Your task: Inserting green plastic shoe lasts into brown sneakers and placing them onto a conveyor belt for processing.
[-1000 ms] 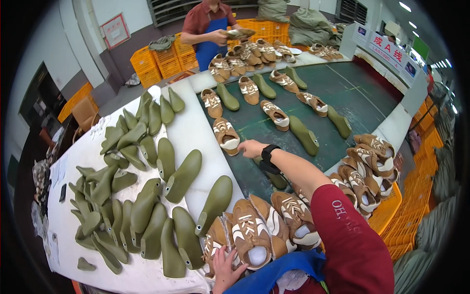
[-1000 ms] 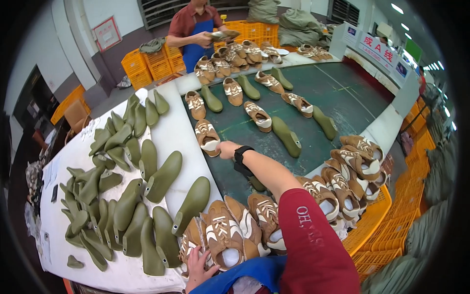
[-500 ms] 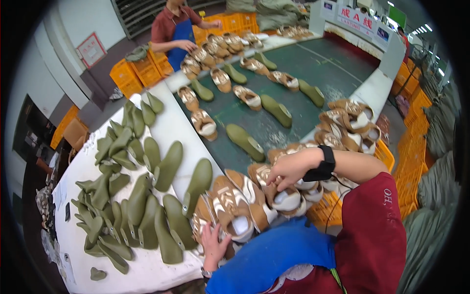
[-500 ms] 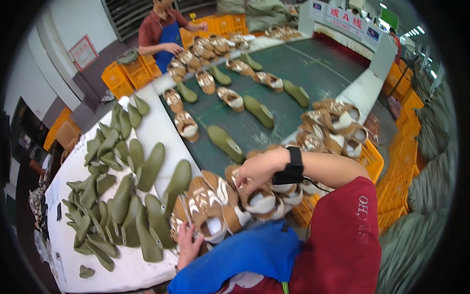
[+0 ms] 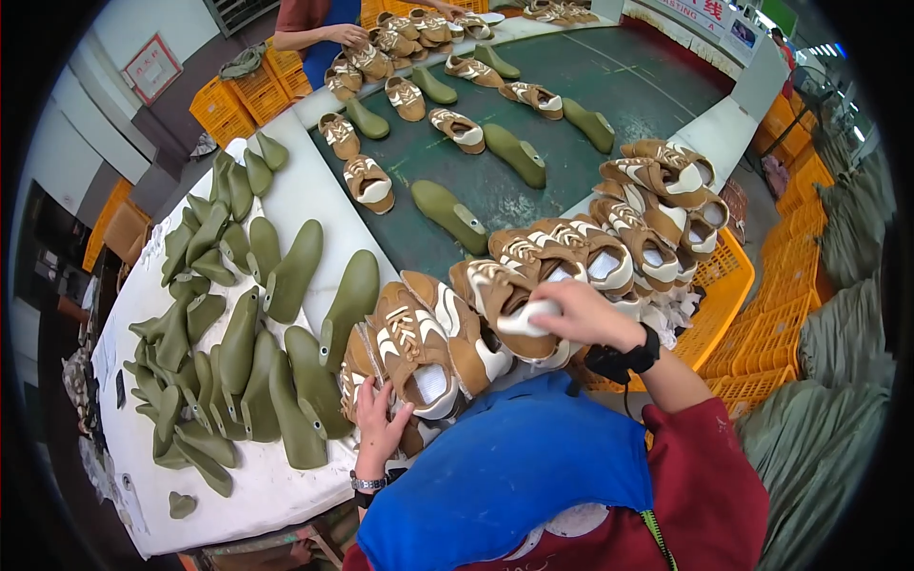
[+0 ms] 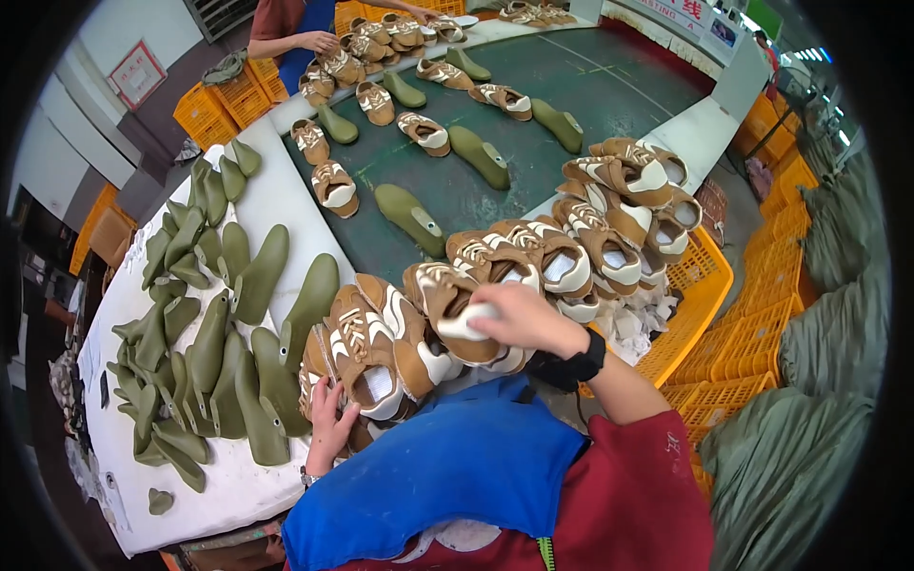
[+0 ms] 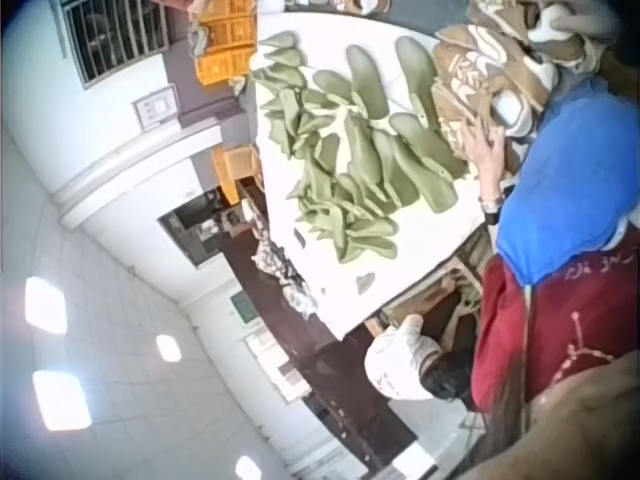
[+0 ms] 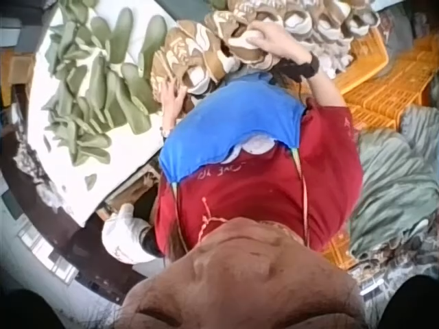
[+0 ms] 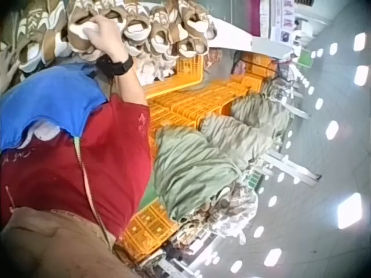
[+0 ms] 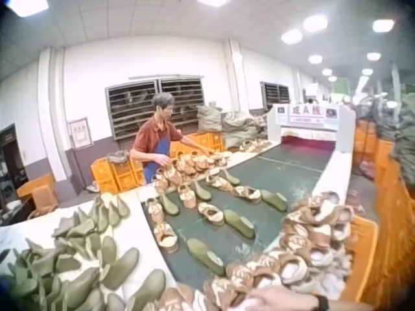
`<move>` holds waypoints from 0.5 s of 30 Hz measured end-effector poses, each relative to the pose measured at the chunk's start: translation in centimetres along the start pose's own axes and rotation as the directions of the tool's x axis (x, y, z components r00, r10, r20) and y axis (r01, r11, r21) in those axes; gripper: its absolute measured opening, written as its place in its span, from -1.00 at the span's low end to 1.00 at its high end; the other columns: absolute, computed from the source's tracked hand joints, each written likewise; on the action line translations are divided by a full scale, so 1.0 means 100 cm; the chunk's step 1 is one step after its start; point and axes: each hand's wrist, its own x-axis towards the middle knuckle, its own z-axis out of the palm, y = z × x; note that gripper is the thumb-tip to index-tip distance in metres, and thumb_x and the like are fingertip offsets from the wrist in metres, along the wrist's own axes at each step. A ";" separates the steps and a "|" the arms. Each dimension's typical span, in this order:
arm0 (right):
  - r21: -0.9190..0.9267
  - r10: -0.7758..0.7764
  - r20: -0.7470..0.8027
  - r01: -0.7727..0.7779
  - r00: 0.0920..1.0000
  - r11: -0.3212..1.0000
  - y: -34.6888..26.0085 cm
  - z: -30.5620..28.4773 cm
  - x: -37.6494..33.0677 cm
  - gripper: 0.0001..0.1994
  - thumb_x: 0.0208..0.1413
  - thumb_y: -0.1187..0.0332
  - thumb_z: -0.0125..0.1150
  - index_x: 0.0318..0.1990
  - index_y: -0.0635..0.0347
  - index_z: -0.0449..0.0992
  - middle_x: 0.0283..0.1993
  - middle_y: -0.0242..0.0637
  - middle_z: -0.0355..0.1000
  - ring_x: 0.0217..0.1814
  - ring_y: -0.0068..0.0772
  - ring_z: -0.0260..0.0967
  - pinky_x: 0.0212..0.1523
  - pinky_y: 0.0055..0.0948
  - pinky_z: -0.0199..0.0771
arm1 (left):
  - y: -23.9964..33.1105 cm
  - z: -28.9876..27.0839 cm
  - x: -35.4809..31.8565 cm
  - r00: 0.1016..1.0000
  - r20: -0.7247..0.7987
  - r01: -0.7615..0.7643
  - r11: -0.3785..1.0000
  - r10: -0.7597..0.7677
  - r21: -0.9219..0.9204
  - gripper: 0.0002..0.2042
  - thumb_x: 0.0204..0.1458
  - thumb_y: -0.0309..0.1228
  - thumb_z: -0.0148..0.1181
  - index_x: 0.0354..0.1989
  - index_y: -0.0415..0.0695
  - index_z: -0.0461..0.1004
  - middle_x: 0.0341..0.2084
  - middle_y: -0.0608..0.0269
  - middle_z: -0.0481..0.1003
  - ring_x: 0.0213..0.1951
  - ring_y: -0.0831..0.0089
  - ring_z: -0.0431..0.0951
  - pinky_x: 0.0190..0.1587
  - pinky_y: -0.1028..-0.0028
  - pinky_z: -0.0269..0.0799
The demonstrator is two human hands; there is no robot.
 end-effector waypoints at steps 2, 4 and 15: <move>0.594 0.174 -0.028 -0.123 0.984 0.795 0.008 -0.016 -0.002 -0.78 0.08 0.27 0.09 -0.20 0.21 0.41 -0.28 -0.28 0.42 -0.20 -0.48 0.36 -0.20 -0.51 0.34 | 0.003 -0.002 0.001 1.000 0.007 -0.011 1.000 0.011 0.002 -0.53 -0.14 -0.24 0.24 -0.07 -0.25 0.38 0.03 -0.09 0.19 0.06 0.00 0.21 0.07 0.21 0.16; 0.976 0.223 -0.038 -0.013 0.974 0.219 0.023 -0.022 -0.003 -0.80 0.15 0.32 0.02 -0.14 0.21 0.37 -0.21 -0.41 0.38 -0.17 -0.59 0.33 -0.14 -0.57 0.34 | 0.010 -0.011 0.001 1.000 0.010 0.003 1.000 -0.003 -0.020 -0.53 -0.15 -0.24 0.25 -0.08 -0.26 0.38 0.00 -0.09 0.24 0.04 0.00 0.25 0.06 0.23 0.19; 0.773 -0.169 0.109 -0.190 0.980 -0.605 0.015 0.029 0.000 -0.58 0.15 0.19 -0.13 0.11 0.20 0.28 0.18 -0.18 0.24 0.21 -0.14 0.17 0.27 -0.09 0.05 | 0.085 -0.084 0.046 0.955 -0.275 -0.081 0.797 -0.109 -0.598 -0.34 -0.09 -0.54 0.09 0.25 -0.22 0.00 0.22 0.08 0.07 0.24 0.24 0.08 0.17 0.30 0.13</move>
